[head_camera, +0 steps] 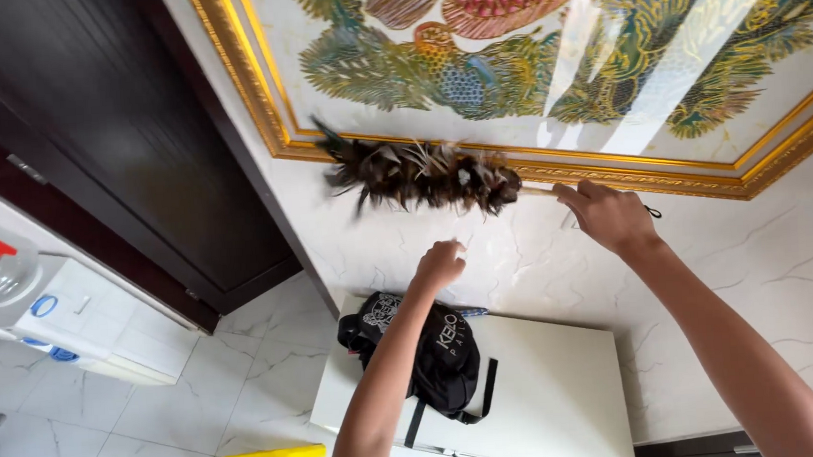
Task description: Cleaning and dusting hotel furniture, including chairs, a couch, and framed wall art using a duster, spray, and cloth.
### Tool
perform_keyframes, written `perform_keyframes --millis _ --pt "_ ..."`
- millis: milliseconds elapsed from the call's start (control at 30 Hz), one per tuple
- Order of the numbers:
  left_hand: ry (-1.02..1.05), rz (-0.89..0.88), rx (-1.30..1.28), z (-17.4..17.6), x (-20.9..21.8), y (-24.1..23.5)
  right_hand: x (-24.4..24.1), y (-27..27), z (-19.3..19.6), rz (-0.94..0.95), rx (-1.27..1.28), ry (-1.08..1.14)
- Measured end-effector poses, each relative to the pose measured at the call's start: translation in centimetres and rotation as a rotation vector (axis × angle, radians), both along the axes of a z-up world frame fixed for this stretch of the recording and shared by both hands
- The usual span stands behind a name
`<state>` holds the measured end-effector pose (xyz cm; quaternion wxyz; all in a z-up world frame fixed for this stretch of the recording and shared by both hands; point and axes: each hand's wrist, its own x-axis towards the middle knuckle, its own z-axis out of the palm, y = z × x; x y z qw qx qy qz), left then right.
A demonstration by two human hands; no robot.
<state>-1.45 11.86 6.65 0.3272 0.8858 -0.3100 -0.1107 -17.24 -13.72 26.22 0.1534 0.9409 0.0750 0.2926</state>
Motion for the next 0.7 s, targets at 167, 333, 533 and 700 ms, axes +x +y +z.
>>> perform_keyframes --millis 167,333,533,700 --pt "0.058 0.054 -0.008 0.8 0.5 9.1 4.1 5.9 0.7 0.056 0.108 0.0" --pt "0.056 0.157 -0.053 4.1 0.1 16.9 7.4 11.1 0.8 0.074 -0.004 0.06" --pt "0.032 0.237 -0.064 6.1 0.7 23.6 11.3 15.4 0.6 0.012 -0.036 0.135" --pt "-0.086 0.26 -0.146 6.5 1.5 26.6 12.7 18.4 1.6 0.007 0.106 0.099"
